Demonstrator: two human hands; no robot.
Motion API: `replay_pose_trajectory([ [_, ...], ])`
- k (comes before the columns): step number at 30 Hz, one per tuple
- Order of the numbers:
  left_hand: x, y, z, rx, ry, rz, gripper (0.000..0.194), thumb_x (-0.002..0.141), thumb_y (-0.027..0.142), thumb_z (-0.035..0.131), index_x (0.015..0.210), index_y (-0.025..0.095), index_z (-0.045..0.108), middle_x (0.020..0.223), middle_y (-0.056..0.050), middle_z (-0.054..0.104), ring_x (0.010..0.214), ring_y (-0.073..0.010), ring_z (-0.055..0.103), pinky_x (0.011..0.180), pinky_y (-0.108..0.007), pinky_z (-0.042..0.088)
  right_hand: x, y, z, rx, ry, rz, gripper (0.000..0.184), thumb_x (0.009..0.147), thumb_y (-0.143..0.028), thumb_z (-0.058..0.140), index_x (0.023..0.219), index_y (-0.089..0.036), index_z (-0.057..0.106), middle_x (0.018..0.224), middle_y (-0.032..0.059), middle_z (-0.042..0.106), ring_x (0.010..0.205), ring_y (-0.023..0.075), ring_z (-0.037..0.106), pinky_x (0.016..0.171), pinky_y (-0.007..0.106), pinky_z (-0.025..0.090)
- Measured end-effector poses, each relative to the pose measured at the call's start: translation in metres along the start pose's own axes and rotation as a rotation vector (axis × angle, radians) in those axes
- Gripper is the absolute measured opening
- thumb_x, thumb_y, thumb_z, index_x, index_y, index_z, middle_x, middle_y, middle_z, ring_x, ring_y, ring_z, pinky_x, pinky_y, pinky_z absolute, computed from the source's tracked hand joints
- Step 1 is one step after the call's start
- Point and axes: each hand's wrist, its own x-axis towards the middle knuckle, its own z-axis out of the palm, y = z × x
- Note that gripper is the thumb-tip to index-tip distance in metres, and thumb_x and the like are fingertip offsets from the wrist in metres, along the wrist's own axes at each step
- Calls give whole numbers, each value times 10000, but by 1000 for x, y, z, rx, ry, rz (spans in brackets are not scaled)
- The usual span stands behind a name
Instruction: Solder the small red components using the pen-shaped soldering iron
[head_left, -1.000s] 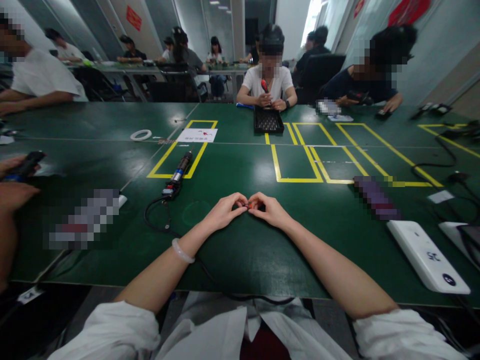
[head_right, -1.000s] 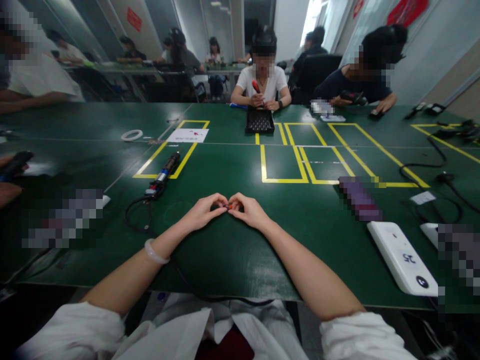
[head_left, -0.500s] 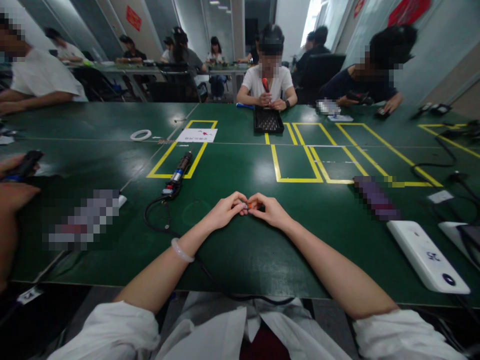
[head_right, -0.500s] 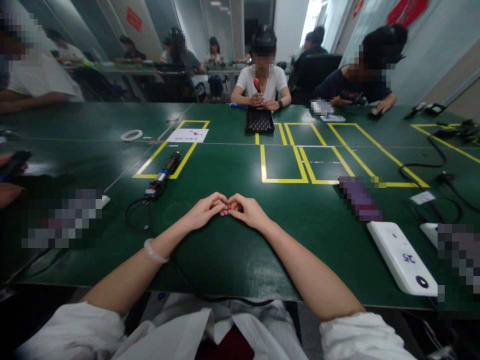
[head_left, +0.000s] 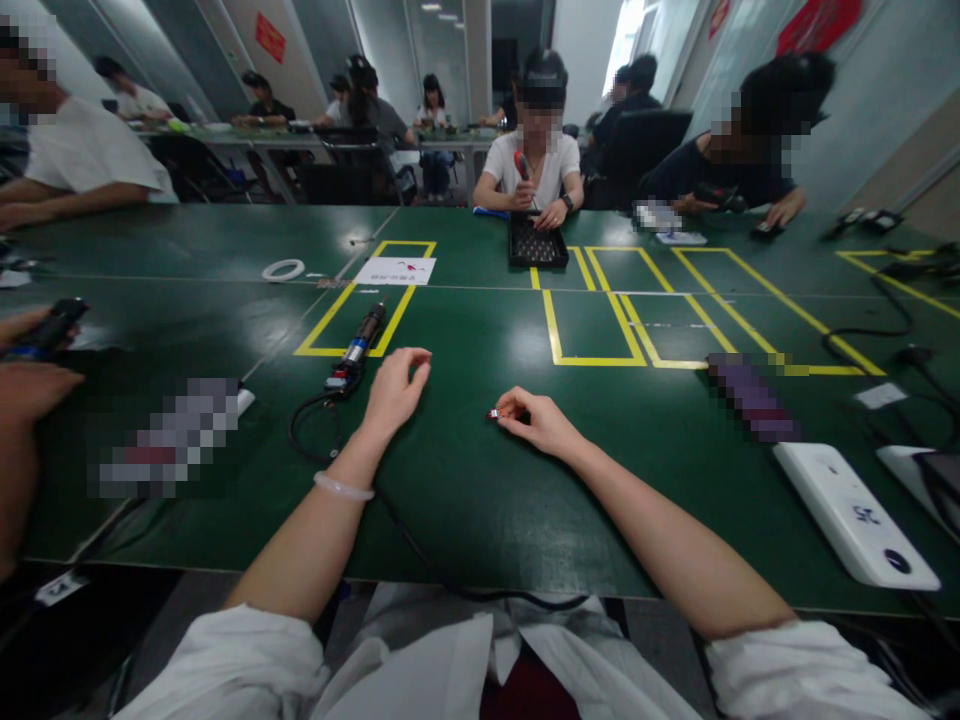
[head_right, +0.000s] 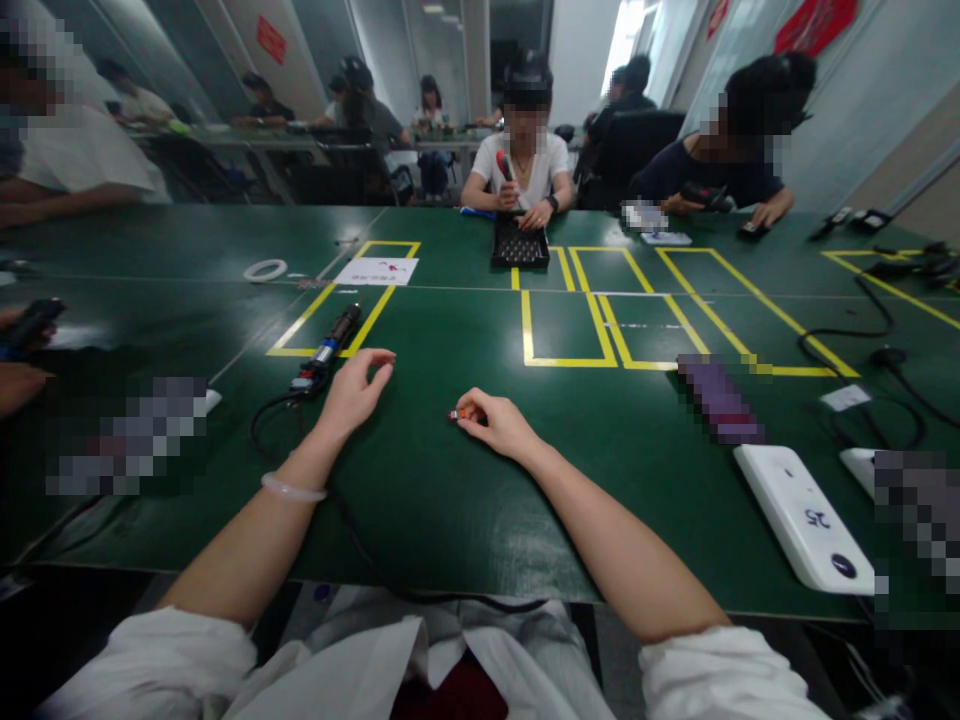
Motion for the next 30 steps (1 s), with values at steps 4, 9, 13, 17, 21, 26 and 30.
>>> replay_pose_trajectory([
  [4,2,-46,-33,446,180,-261,615,859,450,560,1365,129,424,1436,-205,404,1321,-365,367,1079,-515,308,0,0,1,5,1,4,144,866,-223,599,1004,-184,581,858,24,670,770,139,630,736,263,495],
  [9,1,-84,-56,499,-123,-549,765,829,604,530,1381,92,398,1351,-221,483,1170,-375,504,909,-516,440,1,0,1,6,16,8,136,858,-233,610,983,-185,586,843,21,668,756,141,625,733,271,497],
  [13,4,-93,-60,477,-185,-492,639,823,517,580,1336,154,470,1333,-159,506,1133,-314,536,887,-448,459,1,0,0,6,23,18,130,854,-239,619,970,-185,590,827,15,661,746,141,619,728,273,496],
  [17,6,-90,-56,490,-185,-441,612,788,442,642,1306,146,506,1295,-155,526,1095,-299,558,884,-417,460,1,0,0,-2,37,26,125,854,-241,626,958,-180,594,813,12,651,741,140,611,718,270,491],
  [21,6,-75,-46,531,-159,-444,615,778,538,618,1254,154,555,1218,-161,566,1013,-322,594,814,-423,485,3,1,1,-35,66,12,106,844,-227,634,933,-177,606,823,14,632,741,136,599,720,268,487],
  [26,3,-37,-25,547,-169,-351,608,771,577,576,1245,197,567,1169,-139,586,997,-316,610,793,-398,496,5,3,3,-79,99,-25,94,820,-189,639,909,-173,614,863,27,617,771,138,595,728,266,480],
  [30,-4,-1,-1,498,-188,-179,586,794,570,554,1244,194,560,1128,-115,594,1007,-284,600,810,-363,493,6,1,3,-85,99,-20,109,809,-169,629,915,-174,606,801,7,610,708,128,578,685,254,466],
])
